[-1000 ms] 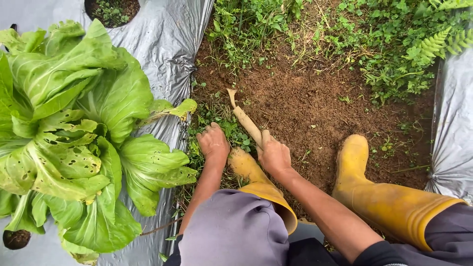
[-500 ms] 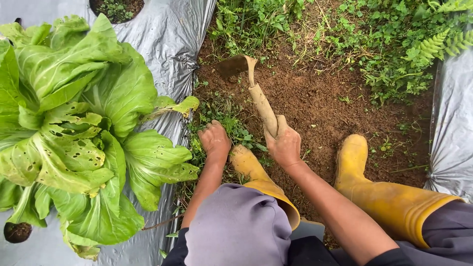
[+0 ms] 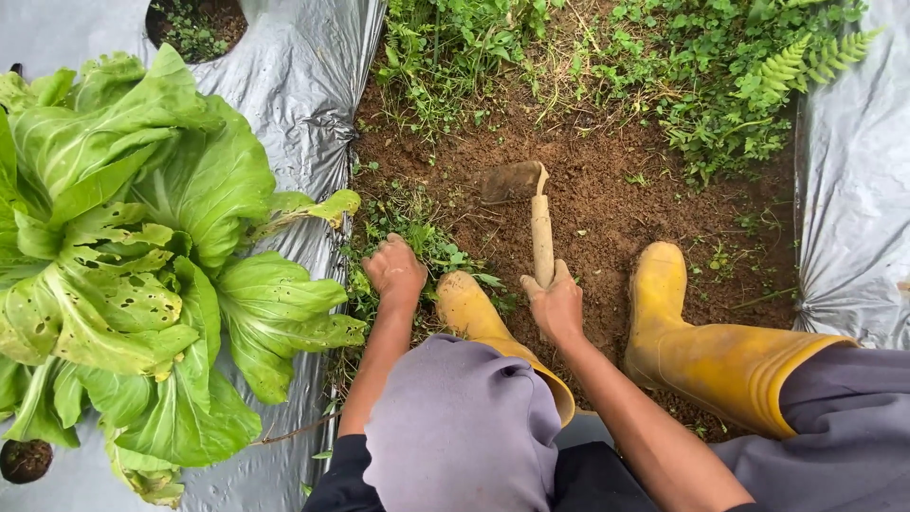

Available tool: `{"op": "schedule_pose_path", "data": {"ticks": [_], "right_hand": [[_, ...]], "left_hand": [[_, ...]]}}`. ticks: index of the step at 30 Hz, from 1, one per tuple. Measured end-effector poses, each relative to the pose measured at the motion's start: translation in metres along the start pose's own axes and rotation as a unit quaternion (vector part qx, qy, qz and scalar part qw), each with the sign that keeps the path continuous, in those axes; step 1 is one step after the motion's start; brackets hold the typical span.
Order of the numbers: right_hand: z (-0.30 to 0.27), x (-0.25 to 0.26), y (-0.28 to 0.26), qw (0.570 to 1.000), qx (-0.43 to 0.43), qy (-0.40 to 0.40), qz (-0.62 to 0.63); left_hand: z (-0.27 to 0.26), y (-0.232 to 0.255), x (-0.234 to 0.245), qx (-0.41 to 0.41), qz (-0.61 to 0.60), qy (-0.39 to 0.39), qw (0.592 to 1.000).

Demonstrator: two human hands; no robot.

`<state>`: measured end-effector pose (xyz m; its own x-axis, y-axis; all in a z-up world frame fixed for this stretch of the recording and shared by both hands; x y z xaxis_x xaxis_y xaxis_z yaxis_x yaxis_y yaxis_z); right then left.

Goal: The person weeds a garden bed by hand and with a small hoe. They pull weeds from the soil near a large cabbage plant and a plastic mulch sheet, then use the hoe to loosen the soil and remove additional weeds.

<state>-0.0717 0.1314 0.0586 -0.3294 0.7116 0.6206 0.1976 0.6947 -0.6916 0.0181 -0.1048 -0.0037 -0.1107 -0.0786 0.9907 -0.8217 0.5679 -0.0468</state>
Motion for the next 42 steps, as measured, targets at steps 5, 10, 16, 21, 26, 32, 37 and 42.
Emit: {"op": "schedule_pose_path", "data": {"ticks": [5, 10, 16, 21, 26, 32, 37, 42], "right_hand": [[-0.014, 0.025, -0.017, 0.999, -0.035, 0.004, 0.029], [-0.001, 0.033, 0.006, 0.996, -0.056, 0.022, 0.069], [-0.001, 0.042, -0.002, 0.990, -0.063, 0.051, 0.115], [0.000, 0.051, -0.021, 0.980, -0.117, 0.071, 0.147], [0.032, 0.029, -0.001, 0.980, -0.103, 0.091, 0.144], [0.036, 0.017, -0.007, 0.974, -0.099, 0.123, 0.162], [0.040, 0.018, -0.022, 0.970, -0.105, 0.135, 0.175], [0.061, 0.015, -0.019, 0.983, -0.095, 0.102, 0.121]], "left_hand": [[0.004, 0.000, -0.009, 0.017, 0.000, -0.025, 1.000], [0.005, 0.001, -0.013, 0.015, 0.009, -0.043, 0.999], [0.001, 0.006, 0.000, 0.004, 0.034, -0.063, 0.997], [-0.004, 0.012, 0.019, 0.007, 0.042, -0.087, 0.995], [0.002, 0.012, 0.018, -0.002, 0.049, -0.104, 0.993], [0.013, 0.010, 0.008, -0.005, 0.053, -0.138, 0.989], [0.016, 0.019, 0.035, -0.008, 0.050, -0.154, 0.987], [0.018, 0.030, 0.058, -0.026, 0.054, -0.163, 0.985]]}}
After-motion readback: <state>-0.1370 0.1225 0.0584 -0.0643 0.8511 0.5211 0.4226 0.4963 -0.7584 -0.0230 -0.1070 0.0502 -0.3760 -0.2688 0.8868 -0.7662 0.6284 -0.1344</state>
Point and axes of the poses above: each hand's wrist, its own z-axis towards the middle knuckle, its own x-axis out of the back of the hand, y = z × x, the point moved 2 cm from there along z, towards the middle knuckle, and after that the axes turned 12 degrees about y, right-handed, at the moved point
